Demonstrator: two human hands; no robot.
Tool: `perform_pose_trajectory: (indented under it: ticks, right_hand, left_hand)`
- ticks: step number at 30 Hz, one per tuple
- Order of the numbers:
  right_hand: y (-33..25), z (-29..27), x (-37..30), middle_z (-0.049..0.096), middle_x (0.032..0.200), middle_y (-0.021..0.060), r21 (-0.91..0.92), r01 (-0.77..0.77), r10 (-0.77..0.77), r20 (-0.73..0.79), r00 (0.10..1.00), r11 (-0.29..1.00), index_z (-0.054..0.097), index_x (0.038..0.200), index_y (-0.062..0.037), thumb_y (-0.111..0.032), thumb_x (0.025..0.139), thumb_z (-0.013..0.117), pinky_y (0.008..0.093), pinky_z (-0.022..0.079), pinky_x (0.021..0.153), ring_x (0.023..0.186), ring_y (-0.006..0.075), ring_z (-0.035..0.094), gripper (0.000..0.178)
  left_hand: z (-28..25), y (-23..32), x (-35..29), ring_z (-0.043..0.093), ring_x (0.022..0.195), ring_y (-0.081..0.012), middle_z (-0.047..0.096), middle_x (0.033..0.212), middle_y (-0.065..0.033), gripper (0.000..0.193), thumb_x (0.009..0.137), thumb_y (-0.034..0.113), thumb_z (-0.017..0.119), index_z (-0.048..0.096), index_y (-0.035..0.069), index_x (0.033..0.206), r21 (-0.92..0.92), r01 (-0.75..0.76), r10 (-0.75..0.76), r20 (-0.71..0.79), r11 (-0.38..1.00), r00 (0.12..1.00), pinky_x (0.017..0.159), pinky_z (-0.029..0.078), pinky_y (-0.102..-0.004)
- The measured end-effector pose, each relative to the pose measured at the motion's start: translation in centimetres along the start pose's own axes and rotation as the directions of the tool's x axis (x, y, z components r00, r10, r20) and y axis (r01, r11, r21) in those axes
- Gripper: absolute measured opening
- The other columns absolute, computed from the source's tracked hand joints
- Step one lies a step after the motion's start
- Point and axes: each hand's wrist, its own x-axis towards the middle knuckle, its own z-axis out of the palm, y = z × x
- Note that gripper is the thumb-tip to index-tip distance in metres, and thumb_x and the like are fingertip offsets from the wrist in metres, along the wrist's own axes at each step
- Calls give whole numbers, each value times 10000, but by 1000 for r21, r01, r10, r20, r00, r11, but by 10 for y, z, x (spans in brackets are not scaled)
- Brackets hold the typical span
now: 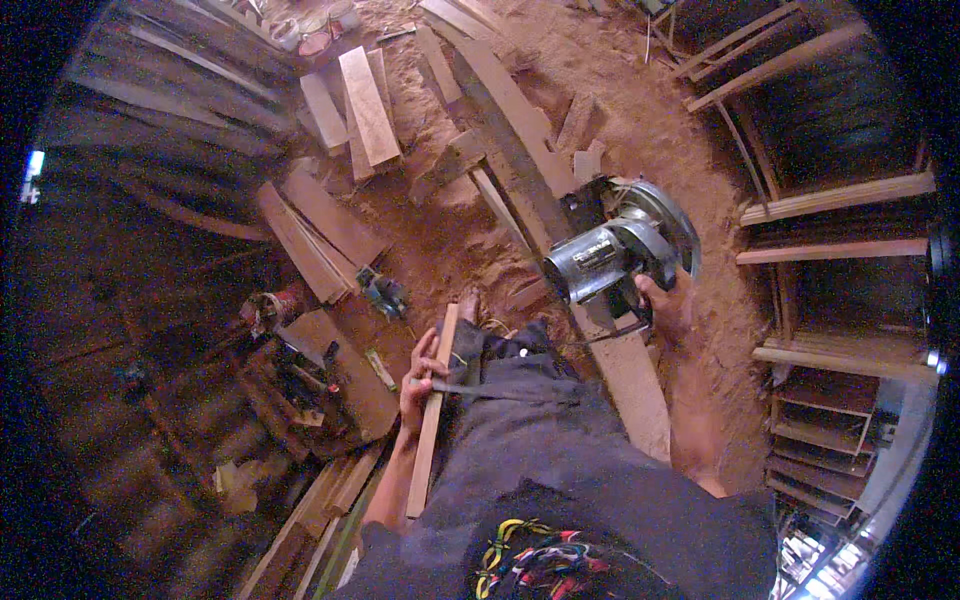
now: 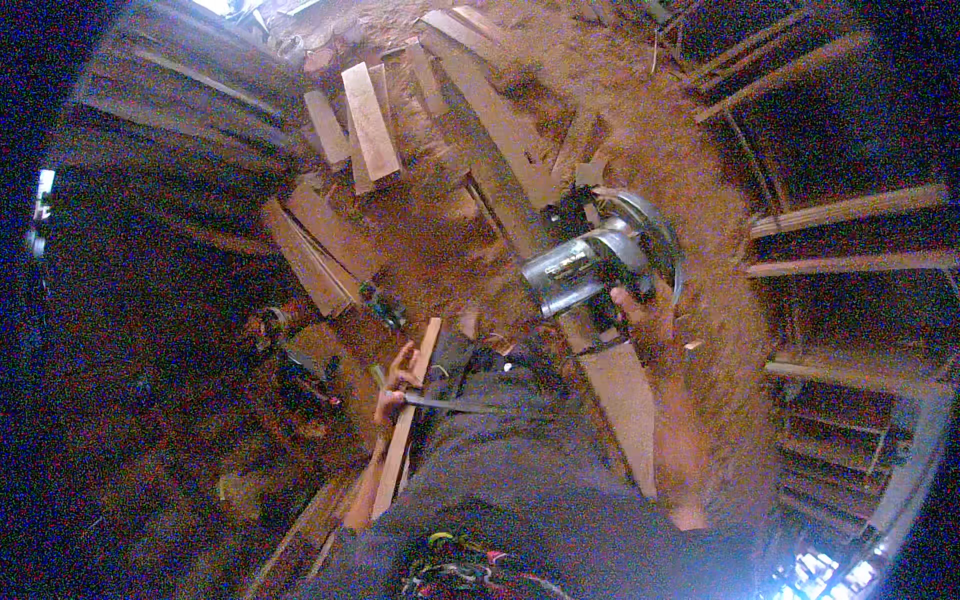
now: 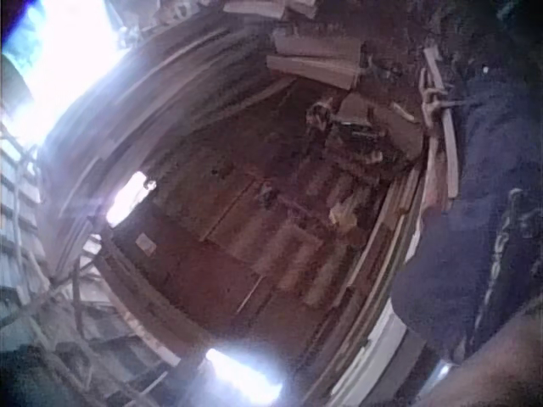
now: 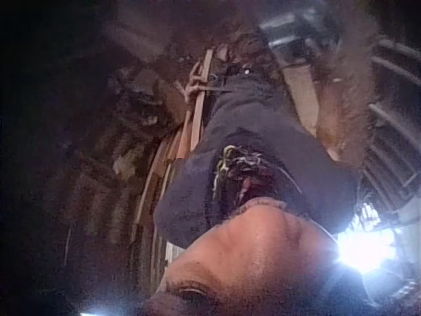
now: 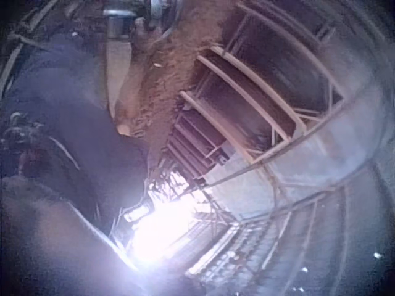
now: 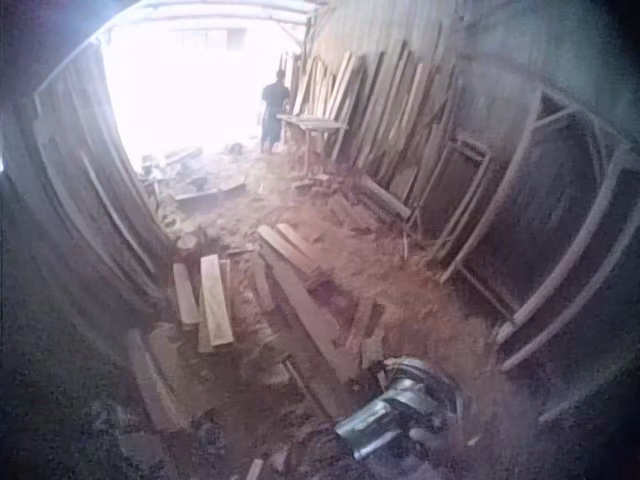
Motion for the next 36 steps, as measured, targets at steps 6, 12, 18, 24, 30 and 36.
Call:
perform_pose_trajectory:
  ticks: [6, 12, 18, 24, 30, 36]
  right_hand:
    - [9, -12, -54, 642, 815, -3, 158, 264, -185, -391, 901, 952, 654, 1065, -68, -153, 862, 797, 289, 502, 558, 607, 119, 574, 263]
    - [18, -63, -49, 661, 777, 20, -220, 10, -104, -422, 901, 976, 688, 1042, -49, -179, 858, 776, 299, 465, 522, 574, 113, 576, 242]
    - [58, -75, -112, 621, 696, 14, -78, -265, 205, -441, 874, 961, 640, 1032, 8, -101, 830, 723, 285, 454, 494, 526, 99, 552, 244]
    - [49, -55, -181, 661, 768, 63, -175, -206, 95, -493, 865, 963, 665, 1066, 9, -159, 791, 776, 357, 511, 623, 659, 184, 613, 341]
    - [21, -41, -222, 707, 886, 107, -366, 98, -122, -42, 992, 925, 707, 1010, -10, -140, 775, 790, 375, 543, 743, 785, 253, 686, 282]
    - [83, -46, -222, 724, 1094, 131, -419, 485, -433, 219, 874, 767, 734, 1094, -71, -344, 709, 847, 475, 530, 969, 1050, 340, 693, 485]
  left_hand:
    - [12, 24, 7, 556, 1327, -311, 512, 1486, -196, 907, 734, 317, 672, 388, 81, 1563, -175, 433, -419, 110, 884, 901, 1141, 412, -406]
    - [2, 41, 34, 643, 1180, -337, 575, 1403, -224, 959, 787, 239, 704, 229, 130, 1613, -62, 443, -438, 78, 894, 896, 1051, 497, -459]
    - [-91, 36, 71, 631, 1172, -271, 642, 1281, -139, 613, 911, 388, 686, 548, 23, 1384, 140, 257, -254, -39, 956, 966, 988, 502, -402]
    - [-35, 132, 195, 646, 1118, -249, 630, 1265, -90, 493, 1079, 416, 523, 540, 38, 1396, 186, -40, 54, -69, 982, 996, 899, 548, -387]
    - [143, 151, 302, 651, 1138, -330, 643, 1301, -208, 389, 1085, 277, 501, 583, 26, 1370, 803, -545, 659, 277, 241, 699, 950, 532, -396]
    - [327, 129, 383, 670, 1104, -418, 712, 1101, -263, 582, 1054, 526, 403, 713, 48, 1174, 703, -653, 710, 304, 283, 635, 972, 510, -492]
